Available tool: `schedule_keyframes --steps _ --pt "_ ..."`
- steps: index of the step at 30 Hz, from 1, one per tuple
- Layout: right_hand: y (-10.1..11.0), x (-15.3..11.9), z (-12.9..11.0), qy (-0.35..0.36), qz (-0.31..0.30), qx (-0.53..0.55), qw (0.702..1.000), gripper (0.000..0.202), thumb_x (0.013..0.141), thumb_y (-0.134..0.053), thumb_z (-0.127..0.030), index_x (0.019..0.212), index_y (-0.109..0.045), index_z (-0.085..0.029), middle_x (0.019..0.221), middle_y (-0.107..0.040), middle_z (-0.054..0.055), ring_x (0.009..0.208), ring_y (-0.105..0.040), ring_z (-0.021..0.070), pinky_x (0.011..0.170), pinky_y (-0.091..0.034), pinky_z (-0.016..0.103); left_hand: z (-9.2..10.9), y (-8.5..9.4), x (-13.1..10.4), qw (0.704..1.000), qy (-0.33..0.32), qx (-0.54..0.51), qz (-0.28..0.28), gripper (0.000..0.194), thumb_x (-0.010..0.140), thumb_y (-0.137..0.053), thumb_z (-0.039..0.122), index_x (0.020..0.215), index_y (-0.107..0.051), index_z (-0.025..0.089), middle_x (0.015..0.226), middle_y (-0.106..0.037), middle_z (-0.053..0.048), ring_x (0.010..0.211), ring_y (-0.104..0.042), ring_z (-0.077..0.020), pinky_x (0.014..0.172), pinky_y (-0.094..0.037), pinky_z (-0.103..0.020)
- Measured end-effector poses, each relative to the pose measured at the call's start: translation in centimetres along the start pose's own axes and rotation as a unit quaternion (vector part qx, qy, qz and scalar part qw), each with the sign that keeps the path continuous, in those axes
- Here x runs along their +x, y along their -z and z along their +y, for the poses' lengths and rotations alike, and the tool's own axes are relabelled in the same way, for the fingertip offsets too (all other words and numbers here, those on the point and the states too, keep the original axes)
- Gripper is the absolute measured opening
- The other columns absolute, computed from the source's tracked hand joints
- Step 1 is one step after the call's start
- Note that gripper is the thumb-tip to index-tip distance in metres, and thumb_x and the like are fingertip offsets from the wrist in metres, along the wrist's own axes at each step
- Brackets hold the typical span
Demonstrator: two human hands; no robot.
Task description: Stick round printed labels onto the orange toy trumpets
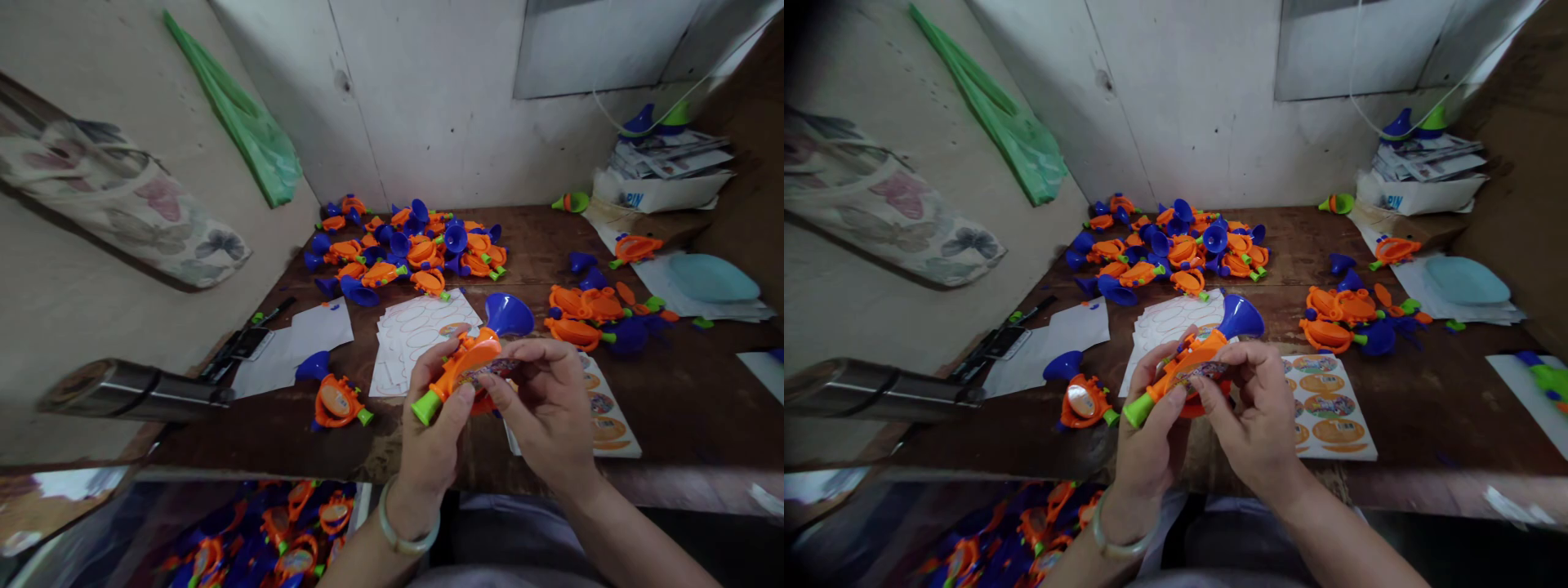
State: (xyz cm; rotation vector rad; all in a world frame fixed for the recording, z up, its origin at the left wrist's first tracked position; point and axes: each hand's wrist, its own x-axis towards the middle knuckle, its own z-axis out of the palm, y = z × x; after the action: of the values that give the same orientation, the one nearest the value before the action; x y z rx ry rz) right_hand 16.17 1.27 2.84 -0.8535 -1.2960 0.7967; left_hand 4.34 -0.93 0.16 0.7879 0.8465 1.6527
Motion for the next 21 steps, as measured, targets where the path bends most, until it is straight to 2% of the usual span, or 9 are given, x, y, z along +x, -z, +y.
schedule_keyframes --steps 3,8,14,21 --pt "0.2 0.1 0.3 0.018 -0.001 -0.044 0.999 0.030 0.093 -0.078 -0.012 0.109 -0.061 -0.031 0.098 -0.067 -0.005 0.083 -0.071 0.0119 0.075 -0.062 0.022 -0.2 0.0 -0.1 1.000 -0.015 0.023 0.011 0.039 0.092 -0.088 0.037 0.129 -0.078 0.032 0.143 -0.077 -0.007 0.135 -0.073 -0.0285 0.117 -0.058 -0.043" --pt "0.5 0.9 0.6 0.065 0.021 -0.131 0.989 0.018 0.094 -0.076 -0.016 0.099 -0.065 -0.029 0.097 -0.068 -0.002 0.098 -0.068 0.0189 0.091 -0.057 0.034 -0.3 0.0 -0.4 0.994 -0.085 0.065 -0.006 0.036 0.096 -0.083 0.036 0.132 -0.077 0.035 0.158 -0.069 -0.006 0.152 -0.060 -0.0336 0.130 -0.046 -0.054" --pt "0.4 1.6 0.2 0.012 -0.008 -0.091 0.996 0.015 0.097 -0.074 -0.017 0.097 -0.064 -0.029 0.088 -0.068 -0.005 0.079 -0.066 0.0130 0.074 -0.055 0.026 -0.3 0.2 -0.6 0.992 -0.105 0.063 -0.037 0.039 0.100 -0.079 0.031 0.138 -0.074 0.039 0.161 -0.066 -0.005 0.158 -0.053 -0.0341 0.133 -0.041 -0.058" --pt "0.2 1.3 0.4 0.009 -0.013 -0.122 0.992 0.013 0.098 -0.072 -0.020 0.097 -0.063 -0.028 0.088 -0.068 -0.003 0.079 -0.067 0.0154 0.073 -0.056 0.030 -0.2 0.4 -0.7 0.989 -0.115 0.082 -0.044 0.038 0.101 -0.077 0.030 0.138 -0.074 0.036 0.162 -0.065 -0.006 0.160 -0.051 -0.0341 0.134 -0.039 -0.058"
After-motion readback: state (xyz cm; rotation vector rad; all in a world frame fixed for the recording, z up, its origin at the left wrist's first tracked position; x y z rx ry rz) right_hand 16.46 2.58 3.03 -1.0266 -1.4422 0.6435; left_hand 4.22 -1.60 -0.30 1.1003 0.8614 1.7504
